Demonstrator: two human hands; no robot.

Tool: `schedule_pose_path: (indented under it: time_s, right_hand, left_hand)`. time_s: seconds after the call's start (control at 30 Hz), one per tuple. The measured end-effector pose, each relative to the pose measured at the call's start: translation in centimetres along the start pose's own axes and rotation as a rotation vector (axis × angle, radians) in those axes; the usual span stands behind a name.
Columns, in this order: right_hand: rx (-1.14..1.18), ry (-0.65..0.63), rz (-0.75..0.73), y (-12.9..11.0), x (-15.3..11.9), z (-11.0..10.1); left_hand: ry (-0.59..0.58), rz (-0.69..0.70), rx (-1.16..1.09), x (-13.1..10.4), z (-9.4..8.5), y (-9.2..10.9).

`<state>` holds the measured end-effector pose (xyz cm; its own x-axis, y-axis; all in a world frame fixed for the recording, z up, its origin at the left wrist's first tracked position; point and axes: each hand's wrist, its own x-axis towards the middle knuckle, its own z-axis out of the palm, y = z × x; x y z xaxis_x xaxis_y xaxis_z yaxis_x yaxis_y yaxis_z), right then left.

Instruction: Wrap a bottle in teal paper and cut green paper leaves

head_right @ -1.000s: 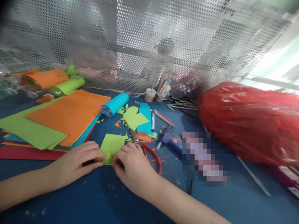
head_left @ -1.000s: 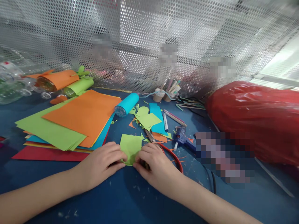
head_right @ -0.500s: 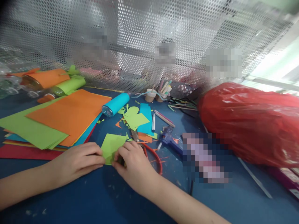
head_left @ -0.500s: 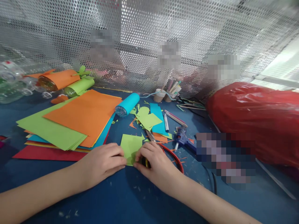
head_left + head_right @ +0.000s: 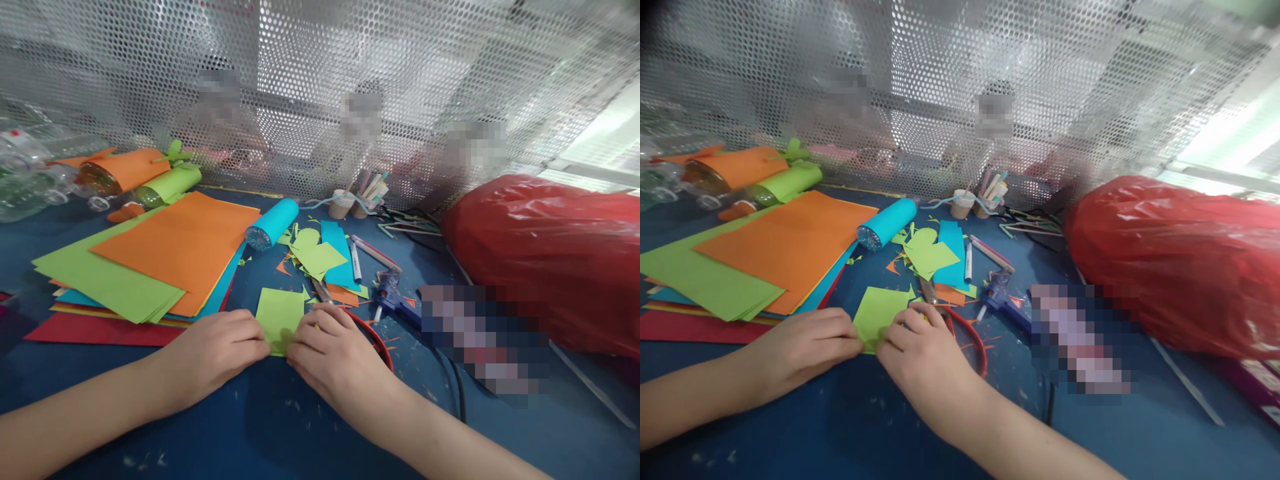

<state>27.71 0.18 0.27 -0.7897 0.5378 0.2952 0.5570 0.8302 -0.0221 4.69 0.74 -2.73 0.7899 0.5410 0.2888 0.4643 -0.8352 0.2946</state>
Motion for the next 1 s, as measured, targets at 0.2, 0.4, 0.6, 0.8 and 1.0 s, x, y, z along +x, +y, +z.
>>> schedule_pose_path:
  time_s: [0.2,0.4,0.6,0.8,1.0]
  right_hand:
    - [-0.001,-0.024,0.028,-0.15,0.08,0.17]
    - [-0.046,0.001,-0.001,-0.14,-0.11,0.61]
    - [-0.082,0.013,-0.011,0.07,-0.06,0.56]
    - [-0.069,0.017,-0.029,0.11,-0.14,0.6]
    - [-0.064,0.017,-0.02,0.03,-0.17,0.55]
  left_hand:
    - [0.013,0.024,0.006,-0.03,0.07,-0.27]
    - [0.016,0.019,0.019,0.03,0.08,-0.11]
    - [0.003,0.011,0.014,-0.05,0.16,-0.19]
    - [-0.001,0.0,0.0,0.07,0.16,-0.27]
    - [0.007,0.009,0.004,0.1,0.12,-0.2]
